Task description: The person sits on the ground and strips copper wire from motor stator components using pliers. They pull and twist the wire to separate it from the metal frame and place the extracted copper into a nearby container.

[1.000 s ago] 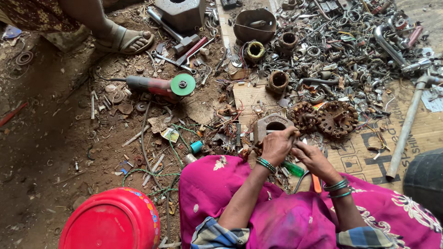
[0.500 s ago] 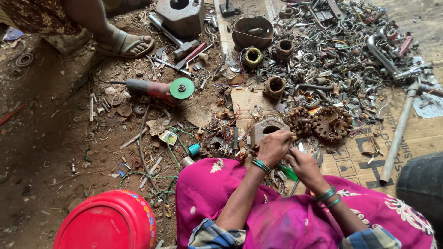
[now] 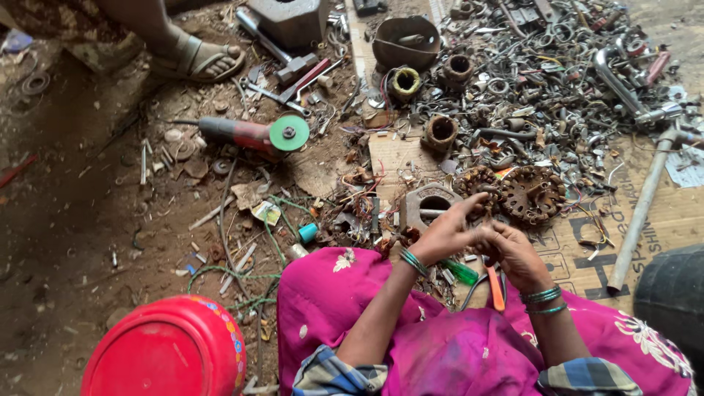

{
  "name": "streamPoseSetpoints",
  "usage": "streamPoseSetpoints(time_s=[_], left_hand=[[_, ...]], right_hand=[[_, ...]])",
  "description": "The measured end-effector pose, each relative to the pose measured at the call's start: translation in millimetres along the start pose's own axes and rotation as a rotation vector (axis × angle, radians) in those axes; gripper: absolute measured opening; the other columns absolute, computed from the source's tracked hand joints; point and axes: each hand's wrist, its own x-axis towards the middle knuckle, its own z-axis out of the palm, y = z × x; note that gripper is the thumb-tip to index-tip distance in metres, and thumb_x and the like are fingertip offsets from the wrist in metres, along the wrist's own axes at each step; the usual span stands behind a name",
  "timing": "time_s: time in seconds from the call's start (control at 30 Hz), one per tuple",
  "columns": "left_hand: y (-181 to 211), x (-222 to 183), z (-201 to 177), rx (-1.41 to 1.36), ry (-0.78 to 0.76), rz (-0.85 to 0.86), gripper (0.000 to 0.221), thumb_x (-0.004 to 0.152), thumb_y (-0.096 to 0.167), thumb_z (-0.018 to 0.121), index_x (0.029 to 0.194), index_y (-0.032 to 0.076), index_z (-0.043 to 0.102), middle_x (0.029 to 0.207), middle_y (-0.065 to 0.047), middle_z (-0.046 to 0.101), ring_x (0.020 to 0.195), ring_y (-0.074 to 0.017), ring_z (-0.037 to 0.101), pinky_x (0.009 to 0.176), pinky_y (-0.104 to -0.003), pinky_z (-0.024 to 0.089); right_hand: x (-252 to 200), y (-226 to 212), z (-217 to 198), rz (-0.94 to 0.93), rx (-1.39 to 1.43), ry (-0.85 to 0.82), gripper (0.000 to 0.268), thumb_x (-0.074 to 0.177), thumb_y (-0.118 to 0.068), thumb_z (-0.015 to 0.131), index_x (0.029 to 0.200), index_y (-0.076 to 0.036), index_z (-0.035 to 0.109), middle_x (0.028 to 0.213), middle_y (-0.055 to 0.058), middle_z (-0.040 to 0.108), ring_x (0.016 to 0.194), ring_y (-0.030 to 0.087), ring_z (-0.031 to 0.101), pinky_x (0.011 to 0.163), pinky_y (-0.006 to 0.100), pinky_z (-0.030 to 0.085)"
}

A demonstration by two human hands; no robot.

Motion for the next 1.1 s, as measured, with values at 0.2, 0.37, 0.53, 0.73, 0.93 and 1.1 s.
streamPoseSetpoints(time_s=[0.2,0.37,0.53,0.73,0.93,1.1], left_hand=[[1.7,-5.9,3.4,0.408,-0.035,0.081,0.055,0.092,0.043,0.069,0.13,0.006,0.055,0.121,-0.021,0.063,0.11,-0.0342,0.066,0.092,-0.046,0.054],[-5.8,-2.7,2.0,0.288,-0.06,0.021,0.042,0.104,0.045,0.061,0.102,0.003,0.066,0.091,-0.012,0.068,0.085,-0.0269,0.068,0.071,-0.042,0.053],[-17.2,-0.7,5.1,-0.465,-0.065,-0.148,0.041,0.109,0.044,0.055,0.099,0.006,0.068,0.077,0.0,0.058,0.06,-0.0052,0.053,0.05,-0.023,0.043],[-34.5,3.9,12.3,-0.915,-0.036,-0.196,0.035,0.113,0.04,0.057,0.101,0.008,0.067,0.082,0.004,0.06,0.065,-0.0035,0.053,0.056,-0.022,0.046],[-23.6,2.6,-3.3,-0.376,-0.096,0.018,0.047,0.11,0.043,0.058,0.12,0.0,0.075,0.107,-0.006,0.072,0.1,-0.0122,0.064,0.087,-0.029,0.054],[-4.5,-0.8,-10.0,-0.12,-0.017,0.064,0.056,0.092,0.039,0.073,0.136,0.008,0.059,0.12,-0.007,0.068,0.111,-0.0151,0.065,0.095,-0.032,0.053]], right_hand=[[-5.5,-13.2,-5.2,-0.103,0.061,0.055,0.039,0.099,-0.014,0.063,0.138,-0.012,0.058,0.093,0.003,0.07,0.075,0.011,0.067,0.056,0.026,0.056],[-24.5,-44.6,-5.7,0.019,-0.131,0.011,0.036,0.101,-0.026,0.054,0.126,-0.003,0.065,0.101,0.005,0.076,0.086,0.014,0.075,0.051,0.028,0.056],[-32.0,-54.2,-6.7,-0.209,-0.425,-0.138,0.035,0.102,-0.024,0.058,0.13,-0.003,0.065,0.103,0.005,0.075,0.094,0.012,0.071,0.075,0.025,0.052],[-18.5,-31.6,25.4,-0.414,-0.319,0.099,0.027,0.107,-0.024,0.059,0.119,-0.001,0.067,0.097,0.0,0.068,0.09,0.009,0.063,0.082,0.026,0.053],[-30.9,-44.3,42.6,-0.471,-0.361,0.239,0.031,0.109,-0.029,0.056,0.113,-0.002,0.072,0.089,0.0,0.067,0.082,0.007,0.059,0.073,0.024,0.05],[-36.5,-52.9,42.3,-0.434,-0.371,0.124,0.033,0.109,-0.03,0.055,0.112,-0.002,0.073,0.089,-0.002,0.066,0.079,0.006,0.055,0.07,0.022,0.046]])
